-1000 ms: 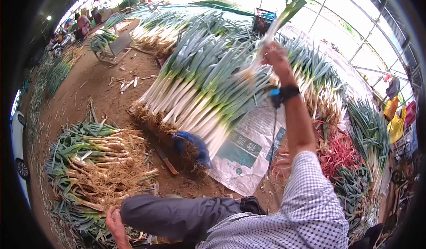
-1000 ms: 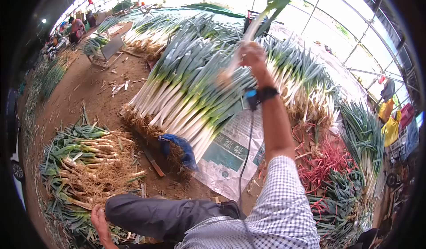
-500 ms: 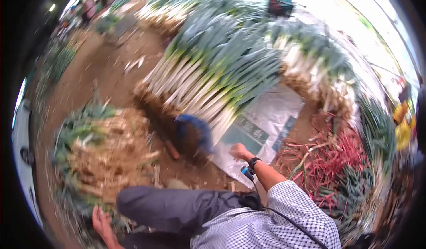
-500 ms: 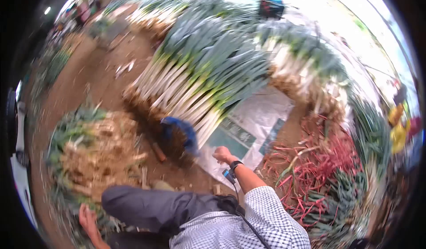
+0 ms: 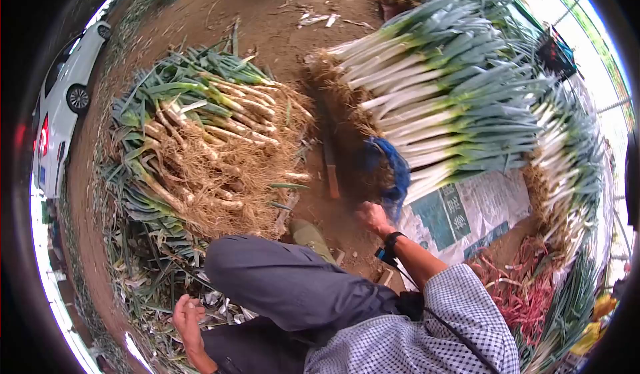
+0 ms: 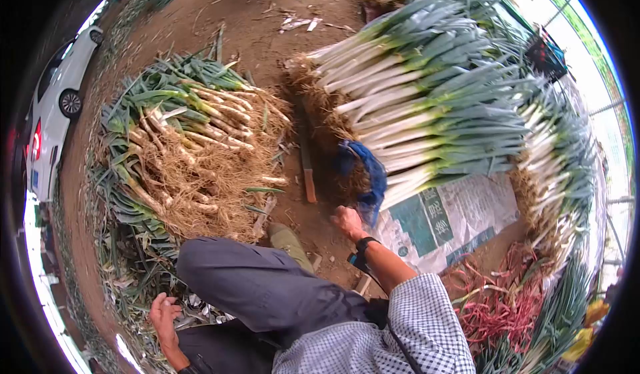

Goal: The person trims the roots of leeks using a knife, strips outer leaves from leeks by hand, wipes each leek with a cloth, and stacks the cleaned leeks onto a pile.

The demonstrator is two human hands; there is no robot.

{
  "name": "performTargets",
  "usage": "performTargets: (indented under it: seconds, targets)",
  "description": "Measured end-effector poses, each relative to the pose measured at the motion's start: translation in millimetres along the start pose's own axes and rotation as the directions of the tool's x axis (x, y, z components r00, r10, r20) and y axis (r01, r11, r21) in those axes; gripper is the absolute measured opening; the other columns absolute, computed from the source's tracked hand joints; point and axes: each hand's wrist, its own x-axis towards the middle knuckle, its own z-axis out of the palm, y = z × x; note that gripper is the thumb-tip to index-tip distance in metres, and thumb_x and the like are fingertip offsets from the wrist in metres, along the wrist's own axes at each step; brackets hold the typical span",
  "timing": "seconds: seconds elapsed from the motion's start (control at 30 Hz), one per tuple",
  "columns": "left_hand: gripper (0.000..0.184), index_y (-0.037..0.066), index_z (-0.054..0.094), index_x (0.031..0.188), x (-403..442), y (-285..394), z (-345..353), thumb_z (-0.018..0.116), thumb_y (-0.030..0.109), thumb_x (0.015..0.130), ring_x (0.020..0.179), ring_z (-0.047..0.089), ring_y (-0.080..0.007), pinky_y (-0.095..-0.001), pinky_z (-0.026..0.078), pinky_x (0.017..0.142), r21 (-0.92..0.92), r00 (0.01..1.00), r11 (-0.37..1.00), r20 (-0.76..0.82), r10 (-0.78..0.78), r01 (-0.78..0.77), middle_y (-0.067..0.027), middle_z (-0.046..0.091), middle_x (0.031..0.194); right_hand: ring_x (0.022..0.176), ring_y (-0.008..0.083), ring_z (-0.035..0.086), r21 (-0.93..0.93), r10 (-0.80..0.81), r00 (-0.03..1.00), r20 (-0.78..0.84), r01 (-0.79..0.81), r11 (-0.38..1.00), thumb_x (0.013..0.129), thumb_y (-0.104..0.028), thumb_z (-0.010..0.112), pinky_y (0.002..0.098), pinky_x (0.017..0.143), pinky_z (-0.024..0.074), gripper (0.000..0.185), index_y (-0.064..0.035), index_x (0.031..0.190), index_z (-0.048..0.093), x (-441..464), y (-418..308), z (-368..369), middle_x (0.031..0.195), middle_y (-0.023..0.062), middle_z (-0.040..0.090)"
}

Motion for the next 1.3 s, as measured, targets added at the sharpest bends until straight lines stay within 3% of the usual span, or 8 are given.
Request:
performTargets:
  seconds: [0.2,0.5,0.7,0.8,0.83,0.97,1.1,1.3]
  targets:
    - [0.035,-0.002,0.054,0.128,21,-20,-4,0.057,0.016,0.098,0.074,0.062,-0.0125,-0.0256,0.052,0.064,0.059,0.999,0.998,0.029,-0.019,0.017,-0.009,0.066,0.097,0.113,0.0415,0.061,-0.048,0.279,0.96,0.014,-0.278,0.959,0.082,-0.043,0.075,0.0478,0.09,0.0512,0.057,0.0006,0.112,0.056,79,-96,32,0.114,0.0263,0.064]
    - [0.039,-0.004,0.055,0.127,84,-39,33,0.06,0.024,0.1,0.077,0.062,-0.0123,-0.0258,0.052,0.068,-0.128,0.994,0.992,0.111,0.005,0.01,-0.0089,0.067,0.098,0.103,0.0452,0.065,-0.123,0.429,0.9,-0.078,-0.436,0.892,0.083,-0.016,0.061,0.0466,0.085,0.0551,0.034,0.0027,0.111,0.056,120,-110,57,0.11,0.0283,0.067]
    - [0.038,-0.003,0.056,0.128,123,-16,73,0.058,0.023,0.1,0.08,0.063,-0.012,-0.0255,0.052,0.071,-0.155,0.977,0.987,0.212,0.004,0.029,-0.0092,0.068,0.099,0.062,0.0072,0.056,0.548,-0.05,0.953,0.298,-0.128,0.826,0.089,-0.01,0.058,0.0269,0.05,0.0436,0.015,-0.0029,0.097,0.07,87,-124,8,0.07,-0.0002,0.062]
    - [0.042,-0.003,0.053,0.133,142,-24,87,0.058,0.022,0.099,0.08,0.062,-0.0133,-0.0269,0.052,0.07,-0.157,0.965,0.987,0.259,0.023,0.018,-0.008,0.067,0.101,0.055,0.0317,0.06,0.096,0.078,0.988,0.136,-0.092,0.991,0.084,-0.017,0.059,0.0451,0.049,0.0433,0.017,-0.0051,0.078,0.049,17,-133,-55,0.059,0.0127,0.056]
    - [0.042,-0.002,0.053,0.133,150,-35,92,0.057,0.023,0.1,0.077,0.062,-0.0126,-0.0258,0.051,0.067,-0.157,0.97,0.987,0.243,0.011,0.028,-0.0067,0.066,0.098,0.061,0.0399,0.058,-0.158,-0.138,0.99,0.03,0.141,0.977,0.082,-0.016,0.058,0.0502,0.057,0.0444,0.017,-0.0032,0.087,0.048,-7,-104,-68,0.062,0.0204,0.051]
    - [0.043,-0.001,0.052,0.134,166,-49,105,0.056,0.025,0.1,0.073,0.061,-0.0118,-0.0253,0.05,0.063,-0.125,0.912,0.99,0.394,0.111,-0.067,-0.0072,0.066,0.099,0.075,0.038,0.057,-0.077,0.078,0.987,-0.143,-0.09,0.993,0.085,-0.008,0.049,0.0486,0.065,0.045,0.058,-0.016,0.143,0.046,-131,-47,-144,0.087,0.0227,0.052]
    - [0.043,-0.001,0.051,0.134,160,-41,116,0.057,0.025,0.1,0.071,0.061,-0.0118,-0.0238,0.049,0.06,-0.028,0.91,0.99,0.391,0.141,-0.142,-0.007,0.066,0.098,0.075,0.0368,0.057,-0.112,-0.047,0.767,-0.64,-0.033,0.993,0.087,-0.004,0.046,0.0475,0.067,0.0471,0.059,-0.0175,0.145,0.045,-249,51,-166,0.087,0.0197,0.053]
    - [0.042,-0.004,0.056,0.128,204,-70,110,0.057,0.025,0.097,0.084,0.06,-0.0209,-0.0319,0.047,0.071,0.225,0.866,0.904,0.438,0.24,-0.364,-0.013,0.066,0.105,0.066,0.0399,0.066,0.413,0.565,0.38,-0.732,-0.412,0.812,0.083,-0.011,0.053,0.0465,0.056,0.0546,0.024,0.0047,0.102,0.054,-274,120,-207,0.078,0.0257,0.063]
